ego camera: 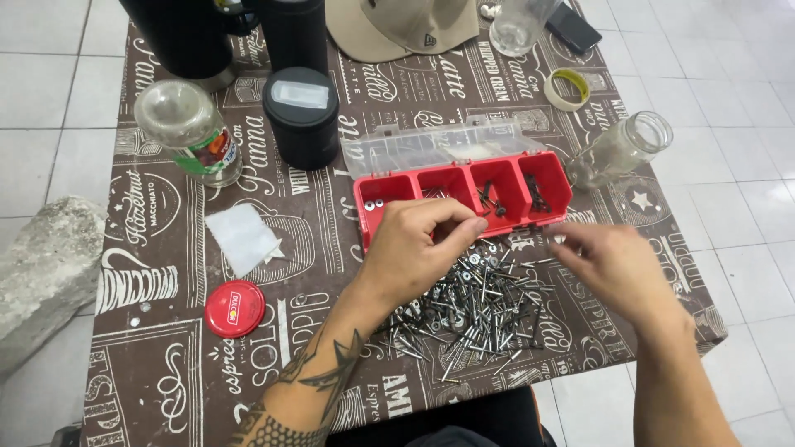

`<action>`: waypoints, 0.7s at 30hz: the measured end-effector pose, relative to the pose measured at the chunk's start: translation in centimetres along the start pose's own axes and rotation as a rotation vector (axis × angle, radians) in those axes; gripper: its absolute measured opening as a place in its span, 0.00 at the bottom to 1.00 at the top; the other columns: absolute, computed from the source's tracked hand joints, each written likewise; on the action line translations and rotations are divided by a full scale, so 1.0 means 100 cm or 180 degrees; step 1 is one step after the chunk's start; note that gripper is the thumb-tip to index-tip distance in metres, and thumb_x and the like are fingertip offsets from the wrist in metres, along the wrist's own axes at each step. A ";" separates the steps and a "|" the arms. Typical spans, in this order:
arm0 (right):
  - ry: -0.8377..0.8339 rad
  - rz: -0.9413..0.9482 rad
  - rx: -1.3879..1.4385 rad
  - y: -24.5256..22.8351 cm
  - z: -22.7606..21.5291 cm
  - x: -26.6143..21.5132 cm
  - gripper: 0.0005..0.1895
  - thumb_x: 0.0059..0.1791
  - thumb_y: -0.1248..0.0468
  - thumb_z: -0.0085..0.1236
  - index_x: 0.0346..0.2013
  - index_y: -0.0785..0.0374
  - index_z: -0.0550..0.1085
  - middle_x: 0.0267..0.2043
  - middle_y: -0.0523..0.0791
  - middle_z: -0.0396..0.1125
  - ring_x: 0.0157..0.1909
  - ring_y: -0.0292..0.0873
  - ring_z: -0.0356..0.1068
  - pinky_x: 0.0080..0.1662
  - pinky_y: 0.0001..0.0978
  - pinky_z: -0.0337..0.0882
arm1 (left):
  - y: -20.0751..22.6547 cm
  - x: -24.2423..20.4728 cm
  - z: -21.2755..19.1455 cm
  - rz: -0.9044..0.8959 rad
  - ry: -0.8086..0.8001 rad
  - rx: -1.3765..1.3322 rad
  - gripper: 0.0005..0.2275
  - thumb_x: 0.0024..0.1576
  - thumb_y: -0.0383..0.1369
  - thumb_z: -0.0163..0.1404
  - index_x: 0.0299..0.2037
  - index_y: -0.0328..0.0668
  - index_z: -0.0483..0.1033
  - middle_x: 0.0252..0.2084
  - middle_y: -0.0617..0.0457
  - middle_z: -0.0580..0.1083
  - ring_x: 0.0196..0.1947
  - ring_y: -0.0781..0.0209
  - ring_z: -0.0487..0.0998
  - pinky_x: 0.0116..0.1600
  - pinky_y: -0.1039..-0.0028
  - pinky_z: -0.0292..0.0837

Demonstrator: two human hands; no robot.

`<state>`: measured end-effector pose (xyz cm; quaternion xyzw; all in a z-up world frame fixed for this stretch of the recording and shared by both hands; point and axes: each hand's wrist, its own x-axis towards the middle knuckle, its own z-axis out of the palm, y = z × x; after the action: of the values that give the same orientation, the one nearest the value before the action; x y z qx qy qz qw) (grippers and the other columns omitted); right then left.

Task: The person sorts a pile of screws and washers on a table into compartments of a red plastic organizer. They pick up individual items by hand and place them into separate sections based on type.

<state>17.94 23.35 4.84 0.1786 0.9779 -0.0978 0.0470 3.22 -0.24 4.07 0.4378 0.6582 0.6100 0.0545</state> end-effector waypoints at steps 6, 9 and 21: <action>0.0142 0.0336 -0.0339 0.011 0.050 -0.008 0.13 0.53 0.48 0.51 0.49 0.30 0.79 0.33 0.33 0.80 0.39 0.44 0.80 0.42 0.37 0.76 | -0.016 -0.001 0.008 0.0045 0.0355 -0.0274 0.05 0.56 0.31 0.55 0.28 0.50 0.80 0.15 0.61 0.72 0.16 0.68 0.72 0.24 0.80 0.67; 0.0228 0.0404 -0.0248 -0.001 0.054 0.000 0.13 0.53 0.48 0.52 0.49 0.34 0.80 0.35 0.37 0.80 0.40 0.45 0.80 0.42 0.37 0.76 | -0.008 0.001 0.005 0.0038 0.0390 -0.0238 0.05 0.56 0.29 0.54 0.27 0.48 0.80 0.14 0.58 0.72 0.16 0.65 0.71 0.24 0.78 0.67; 0.0809 0.0039 -0.0464 0.009 0.103 0.014 0.10 0.51 0.44 0.54 0.46 0.29 0.79 0.33 0.33 0.78 0.39 0.42 0.78 0.39 0.35 0.76 | -0.013 0.000 0.009 0.0014 0.0393 -0.0227 0.05 0.55 0.27 0.55 0.27 0.46 0.80 0.15 0.56 0.72 0.15 0.64 0.71 0.24 0.77 0.66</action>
<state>17.53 22.47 -5.56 0.1917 0.9794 -0.0028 -0.0639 3.09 0.62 2.75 0.3987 0.6372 0.6590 0.0279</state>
